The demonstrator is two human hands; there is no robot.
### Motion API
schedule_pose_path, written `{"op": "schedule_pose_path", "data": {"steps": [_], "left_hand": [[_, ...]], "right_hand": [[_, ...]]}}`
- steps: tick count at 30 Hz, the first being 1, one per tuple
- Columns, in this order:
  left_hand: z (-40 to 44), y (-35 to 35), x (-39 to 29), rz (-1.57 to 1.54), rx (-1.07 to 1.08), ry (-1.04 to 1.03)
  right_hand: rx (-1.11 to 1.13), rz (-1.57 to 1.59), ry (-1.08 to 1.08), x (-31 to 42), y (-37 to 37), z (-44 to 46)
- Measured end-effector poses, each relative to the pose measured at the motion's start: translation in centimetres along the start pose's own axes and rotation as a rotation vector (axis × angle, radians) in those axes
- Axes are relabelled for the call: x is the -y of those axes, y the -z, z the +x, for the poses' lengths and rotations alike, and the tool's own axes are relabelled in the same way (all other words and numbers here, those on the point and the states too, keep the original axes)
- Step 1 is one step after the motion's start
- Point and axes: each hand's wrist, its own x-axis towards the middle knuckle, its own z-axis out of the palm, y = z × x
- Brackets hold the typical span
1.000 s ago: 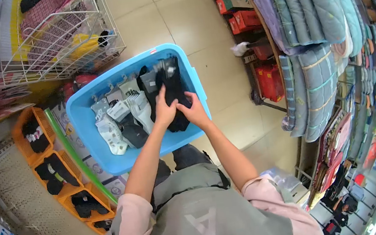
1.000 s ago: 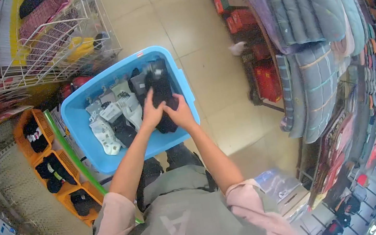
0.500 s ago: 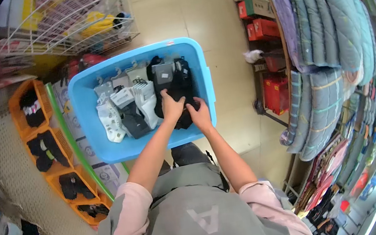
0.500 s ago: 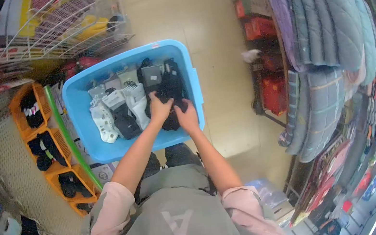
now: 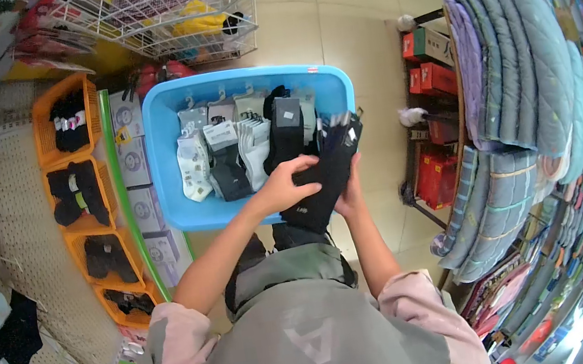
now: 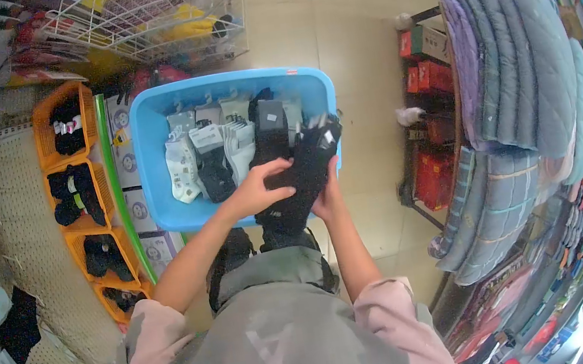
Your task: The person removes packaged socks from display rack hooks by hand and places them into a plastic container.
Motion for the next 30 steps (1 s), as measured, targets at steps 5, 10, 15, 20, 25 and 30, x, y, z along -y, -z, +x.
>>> {"op": "schedule_pose_path", "data": {"steps": [5,10,15,20,25,30], "left_hand": [[-4.3,4.2,4.5,0.055,-0.026,0.266],[-5.7,7.8,4.2,0.066,0.068,0.546],[-5.0,9.5,5.4,0.197,0.135,0.581],[-3.7,10.9,8.1,0.253,-0.237,0.463],[-2.2,12.6,9.9,0.381,-0.401,0.276],[-1.3,13.9,9.6,0.493,-0.498,0.237]], "right_hand": [[-0.08,-0.109,0.026,-1.7,0.4,3.1],[-0.266,-0.166,-0.025,-3.8,1.0,3.9],[-0.343,-0.109,0.052,-4.3,3.5,4.6],[-0.352,-0.168,0.067,-3.7,6.0,4.8],[-0.371,-0.264,0.059,-3.3,5.7,6.8],[-0.363,-0.377,0.105,-2.4,4.3,10.3]]}}
